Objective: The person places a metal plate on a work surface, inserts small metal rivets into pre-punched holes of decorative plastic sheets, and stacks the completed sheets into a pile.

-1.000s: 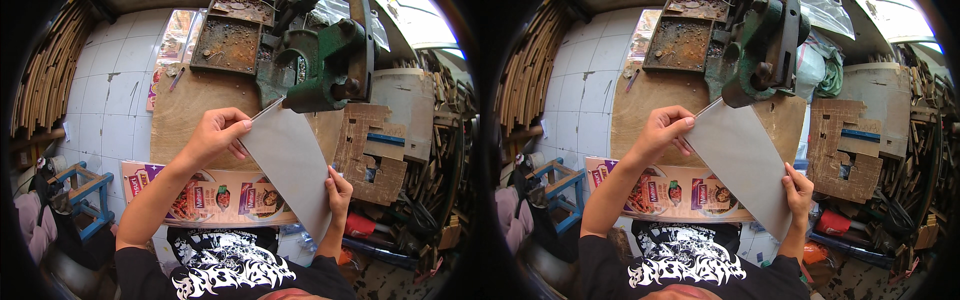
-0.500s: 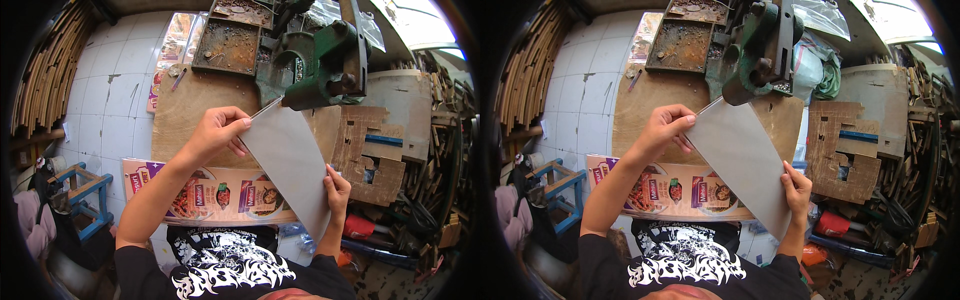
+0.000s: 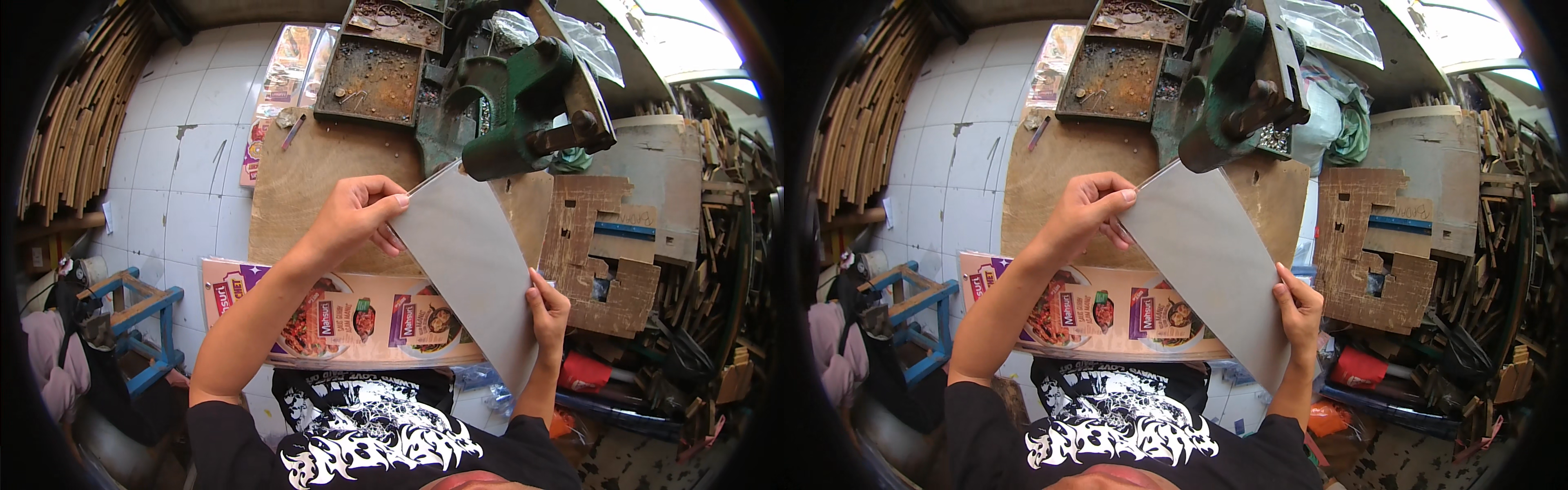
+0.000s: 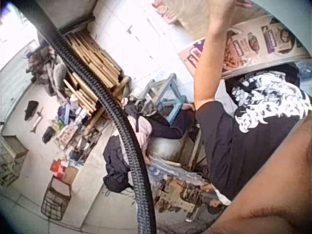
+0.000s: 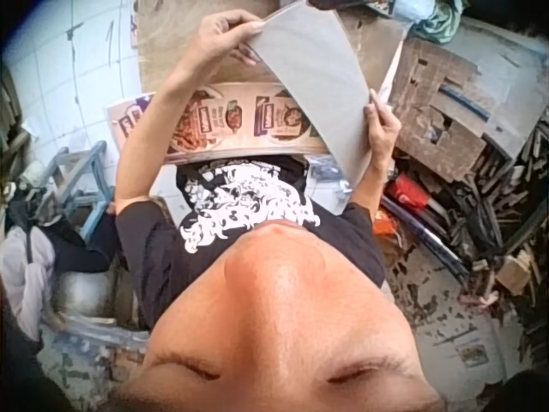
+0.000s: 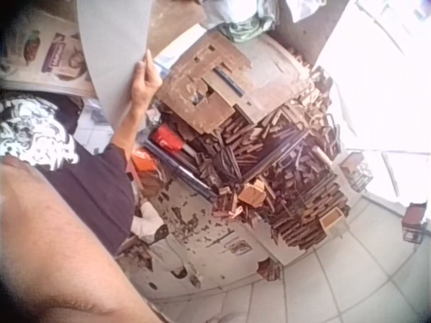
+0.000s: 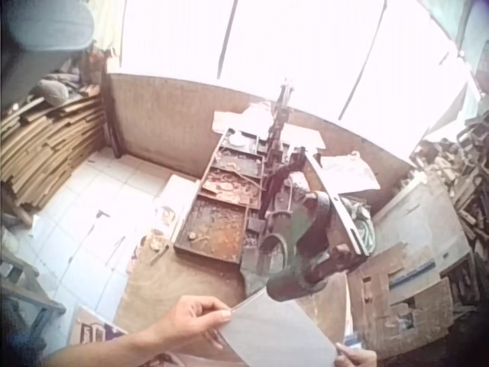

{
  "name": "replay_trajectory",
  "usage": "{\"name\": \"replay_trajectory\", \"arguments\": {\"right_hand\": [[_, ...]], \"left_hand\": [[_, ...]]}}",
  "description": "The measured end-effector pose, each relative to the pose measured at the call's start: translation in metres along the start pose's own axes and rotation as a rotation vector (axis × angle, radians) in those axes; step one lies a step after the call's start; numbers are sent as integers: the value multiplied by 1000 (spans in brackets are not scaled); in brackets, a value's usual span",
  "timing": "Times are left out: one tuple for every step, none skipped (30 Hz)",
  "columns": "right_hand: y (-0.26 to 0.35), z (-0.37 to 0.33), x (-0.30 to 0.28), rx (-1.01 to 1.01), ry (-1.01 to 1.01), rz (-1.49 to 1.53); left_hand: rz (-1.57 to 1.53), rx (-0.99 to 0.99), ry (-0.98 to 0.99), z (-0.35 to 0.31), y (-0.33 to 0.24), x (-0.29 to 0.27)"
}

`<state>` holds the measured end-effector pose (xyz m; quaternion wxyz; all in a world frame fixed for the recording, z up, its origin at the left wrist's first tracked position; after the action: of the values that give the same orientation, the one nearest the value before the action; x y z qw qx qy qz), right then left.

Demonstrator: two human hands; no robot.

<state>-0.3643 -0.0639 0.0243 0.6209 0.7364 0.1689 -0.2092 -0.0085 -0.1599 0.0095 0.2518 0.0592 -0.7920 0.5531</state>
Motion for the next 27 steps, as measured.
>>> {"name": "replay_trajectory", "arguments": {"right_hand": [[2,0,1,-4,-1,2],[3,0,1,-6,-2,3],[4,0,1,-6,-4,3],[5,0,0,3,3,1],[5,0,0,13,11,0],[5,0,0,14,10,2],[5,0,1,8,12,-10],[5,0,0,2,12,-23],[5,0,0,3,9,-23],[5,0,-1,3,7,-25],[4,0,-1,3,6,-27],[3,0,-1,3,4,-27],[3,0,-1,3,5,-21],[2,0,-1,3,7,-15],[2,0,-1,2,6,-14],[2,0,-1,5,11,-16],[2,0,-1,9,15,-18],[3,0,-1,9,14,-17],[4,0,0,10,12,-19],[4,0,0,11,11,-19],[4,0,0,10,10,-19],[4,0,0,7,11,-20],[4,0,0,5,10,-21],[3,0,0,4,9,-20],[2,0,0,5,4,-16],[1,0,0,4,-1,-10],[1,0,0,4,-1,-10]], "left_hand": [[0,-3,-1,0,0,0],[0,-2,0,0,0,0],[1,-1,0,0,0,1],[1,0,-1,0,-1,1],[3,-1,0,-1,-1,1],[2,-4,-1,-1,-2,1],[1,-6,-3,-2,-2,1],[2,-7,0,-2,-2,1],[4,-7,-1,-1,-2,1],[6,-7,-2,-1,-2,1],[8,-7,-1,-1,-1,1],[6,-9,0,0,-1,1],[4,-11,1,0,-1,1],[6,-11,1,0,-1,1],[8,-11,-1,-1,-1,1],[10,-12,-4,-1,-1,1],[11,-12,-3,-1,-2,1],[9,-12,-1,-1,-2,2],[7,-11,1,-1,-3,2],[8,-11,2,-1,-3,2],[8,-9,2,-1,-2,1],[8,-8,2,-2,-2,1],[9,-7,3,-2,-2,1],[10,-11,1,-2,-2,2],[11,-15,-1,-2,-2,2],[12,-14,-1,-2,-2,2],[15,-11,-3,-2,-2,1]]}}
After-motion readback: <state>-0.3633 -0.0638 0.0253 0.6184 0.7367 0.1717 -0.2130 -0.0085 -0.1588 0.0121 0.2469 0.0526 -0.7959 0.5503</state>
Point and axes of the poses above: each hand's wrist, its own z-axis towards the middle knuckle, its own x-axis out of the palm, y = z × x, the point moved 1 cm from there along z, towards the middle knuckle, and after that the axes turned 4 degrees about x, right-handed, at the moved point
